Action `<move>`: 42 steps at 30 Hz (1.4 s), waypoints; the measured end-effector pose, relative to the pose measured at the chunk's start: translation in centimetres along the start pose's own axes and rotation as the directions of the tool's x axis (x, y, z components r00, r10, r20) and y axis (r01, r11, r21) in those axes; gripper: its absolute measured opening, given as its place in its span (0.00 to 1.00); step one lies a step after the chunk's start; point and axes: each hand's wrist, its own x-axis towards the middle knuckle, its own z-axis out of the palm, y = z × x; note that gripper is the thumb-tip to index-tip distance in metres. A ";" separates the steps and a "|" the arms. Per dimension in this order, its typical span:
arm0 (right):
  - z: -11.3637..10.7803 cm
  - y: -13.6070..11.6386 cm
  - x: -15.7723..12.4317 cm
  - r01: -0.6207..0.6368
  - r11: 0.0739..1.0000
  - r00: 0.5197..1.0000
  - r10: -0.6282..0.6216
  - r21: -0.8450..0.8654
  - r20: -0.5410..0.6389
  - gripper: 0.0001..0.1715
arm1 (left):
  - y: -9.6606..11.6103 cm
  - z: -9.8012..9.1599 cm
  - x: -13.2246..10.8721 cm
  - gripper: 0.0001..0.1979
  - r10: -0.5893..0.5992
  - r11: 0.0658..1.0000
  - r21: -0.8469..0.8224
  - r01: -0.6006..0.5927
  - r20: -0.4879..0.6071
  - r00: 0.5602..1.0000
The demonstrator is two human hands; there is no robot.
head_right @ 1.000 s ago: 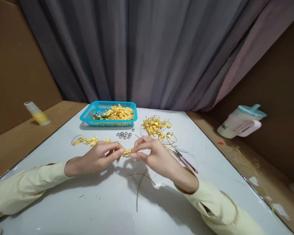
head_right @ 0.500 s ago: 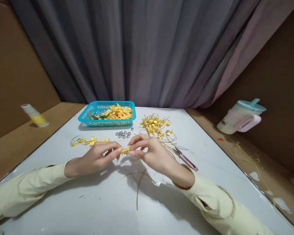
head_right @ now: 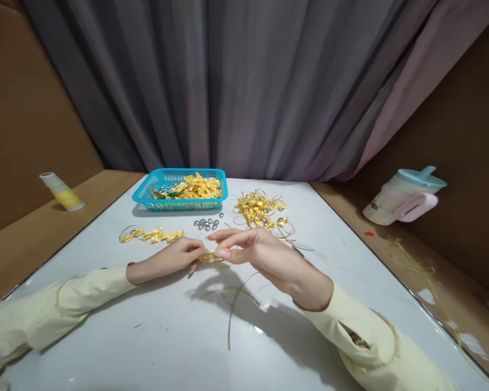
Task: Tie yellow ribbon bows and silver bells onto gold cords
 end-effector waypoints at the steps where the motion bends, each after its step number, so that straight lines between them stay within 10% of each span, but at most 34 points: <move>1: 0.0 0.1 0.1 -0.004 1.000 1.000 0.004 0.023 0.020 0.04 | 0.1 -0.1 -0.1 0.16 -0.010 1.000 0.009 0.010 0.011 1.000; 8: -0.4 1.0 0.7 -0.051 0.993 0.998 0.046 0.107 0.044 0.06 | 0.2 -1.3 -0.4 0.20 -0.058 0.990 0.134 0.039 0.141 0.988; 13: -0.2 1.1 0.9 -0.073 0.994 0.996 0.069 0.076 0.060 0.08 | 2.4 -2.7 -1.6 0.21 0.116 0.978 0.185 -0.101 -0.071 0.991; 28: 0.4 1.4 1.1 -0.201 0.978 0.966 0.187 0.063 0.178 0.06 | 4.7 -2.1 -3.6 0.11 0.107 0.966 -0.251 -0.057 0.192 0.976; 42: 0.8 1.5 1.2 -0.243 0.970 0.929 0.239 -0.023 0.283 0.07 | 4.8 -2.5 -3.9 0.09 0.109 0.994 -0.056 -0.095 0.361 0.926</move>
